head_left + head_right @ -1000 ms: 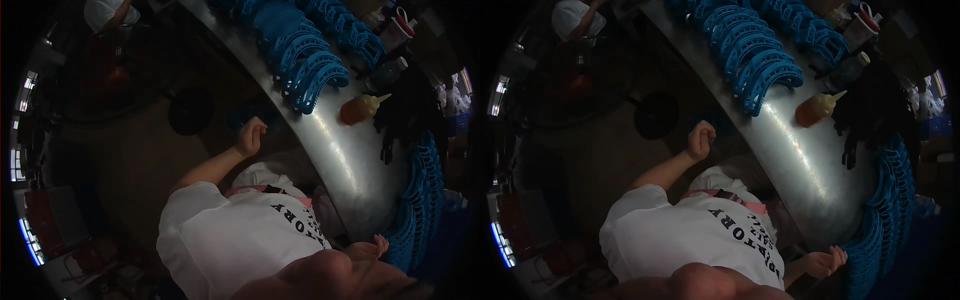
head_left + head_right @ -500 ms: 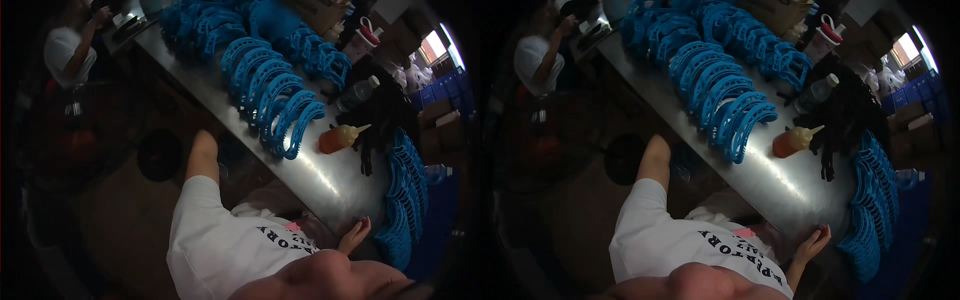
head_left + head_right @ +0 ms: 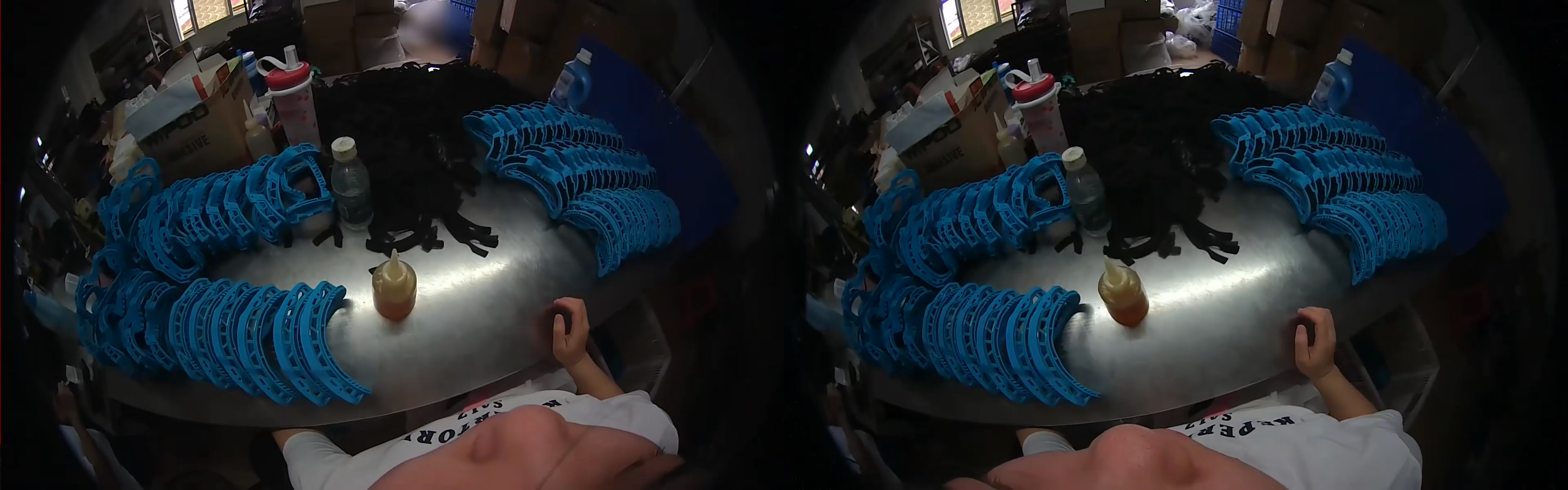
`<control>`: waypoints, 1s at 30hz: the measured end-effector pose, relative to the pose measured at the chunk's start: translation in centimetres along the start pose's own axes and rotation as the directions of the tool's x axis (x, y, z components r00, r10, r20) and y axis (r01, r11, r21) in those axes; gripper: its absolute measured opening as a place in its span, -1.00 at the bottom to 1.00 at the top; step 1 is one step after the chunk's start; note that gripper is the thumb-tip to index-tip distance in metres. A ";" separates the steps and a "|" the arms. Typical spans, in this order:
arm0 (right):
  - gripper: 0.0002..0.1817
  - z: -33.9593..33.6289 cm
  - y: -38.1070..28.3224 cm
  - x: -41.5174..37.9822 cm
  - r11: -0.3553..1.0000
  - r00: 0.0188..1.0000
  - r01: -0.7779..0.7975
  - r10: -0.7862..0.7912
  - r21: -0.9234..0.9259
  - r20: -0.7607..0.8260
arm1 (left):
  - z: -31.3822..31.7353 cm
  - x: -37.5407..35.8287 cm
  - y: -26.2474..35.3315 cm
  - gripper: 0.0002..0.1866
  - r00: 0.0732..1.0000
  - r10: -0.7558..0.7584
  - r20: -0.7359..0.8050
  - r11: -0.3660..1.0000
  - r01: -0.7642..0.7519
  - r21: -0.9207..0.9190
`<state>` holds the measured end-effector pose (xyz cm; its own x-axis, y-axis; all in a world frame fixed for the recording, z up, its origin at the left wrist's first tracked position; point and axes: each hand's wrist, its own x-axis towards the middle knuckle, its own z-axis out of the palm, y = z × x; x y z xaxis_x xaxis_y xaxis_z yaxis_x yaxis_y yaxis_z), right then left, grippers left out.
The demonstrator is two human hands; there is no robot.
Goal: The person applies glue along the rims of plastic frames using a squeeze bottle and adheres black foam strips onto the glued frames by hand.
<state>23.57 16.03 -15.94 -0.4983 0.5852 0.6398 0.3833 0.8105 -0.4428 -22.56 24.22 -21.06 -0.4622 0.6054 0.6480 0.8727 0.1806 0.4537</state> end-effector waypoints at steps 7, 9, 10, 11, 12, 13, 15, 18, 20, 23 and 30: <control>-0.79 -0.4 -0.5 -0.2 1.000 1.000 0.026 -0.025 -0.014 0.008 | -0.1 -2.9 -0.6 -0.70 0.999 -0.002 -0.034 0.999 0.001 -0.032; -0.80 -0.5 -0.6 -0.2 0.999 1.000 0.028 -0.028 -0.017 0.005 | -0.4 -3.7 -0.8 -0.71 0.999 -0.009 -0.051 0.999 0.007 -0.038; -0.80 -0.6 -0.8 -0.2 0.999 1.000 0.029 -0.029 -0.018 0.005 | -0.5 -4.2 -0.9 -0.71 0.998 -0.012 -0.057 0.999 0.010 -0.043; -0.80 -0.6 -0.8 -0.2 0.999 0.999 0.033 -0.033 -0.019 0.003 | -0.6 -4.6 -1.1 -0.71 0.998 -0.015 -0.066 0.999 0.012 -0.047; -0.80 -0.7 -0.8 -0.1 0.999 0.999 0.032 -0.032 -0.023 0.001 | -0.8 -5.1 -1.2 -0.71 0.997 -0.018 -0.075 0.999 0.015 -0.050; -0.80 -0.7 -0.8 -0.1 0.999 0.999 0.034 -0.034 -0.021 0.001 | -1.0 -5.6 -1.5 -0.72 0.996 -0.021 -0.081 0.999 0.017 -0.051; -0.81 -0.7 -1.0 -0.1 0.999 0.999 0.035 -0.035 -0.019 0.000 | -1.5 -6.7 -1.9 -0.72 0.996 -0.024 -0.092 0.998 0.019 -0.053; -0.81 -0.7 -1.0 -0.1 0.999 0.999 0.042 -0.042 -0.030 -0.010 | -2.4 -8.5 -2.7 -0.73 0.993 -0.035 -0.109 0.998 0.030 -0.051; -0.81 -0.5 -1.0 0.1 0.999 0.999 0.044 -0.045 -0.028 -0.009 | -3.2 -9.9 -3.4 -0.74 0.992 -0.047 -0.119 0.998 0.042 -0.043; -0.81 -0.4 -1.4 0.1 0.997 0.998 0.064 -0.064 -0.040 -0.009 | -4.9 -12.8 -4.2 -0.74 0.992 -0.061 -0.106 0.998 0.059 -0.025; -0.78 -0.7 -3.0 4.8 0.977 0.992 0.127 -0.129 0.169 -0.002 | -9.1 -19.8 -4.1 -0.76 0.989 -0.120 -0.092 0.992 0.122 0.021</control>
<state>20.61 16.37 -11.12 -0.5415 0.4759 0.6930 0.1799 0.8709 -0.4574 -18.45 4.44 -30.19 -0.5760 0.5059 0.6421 0.8126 0.2692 0.5169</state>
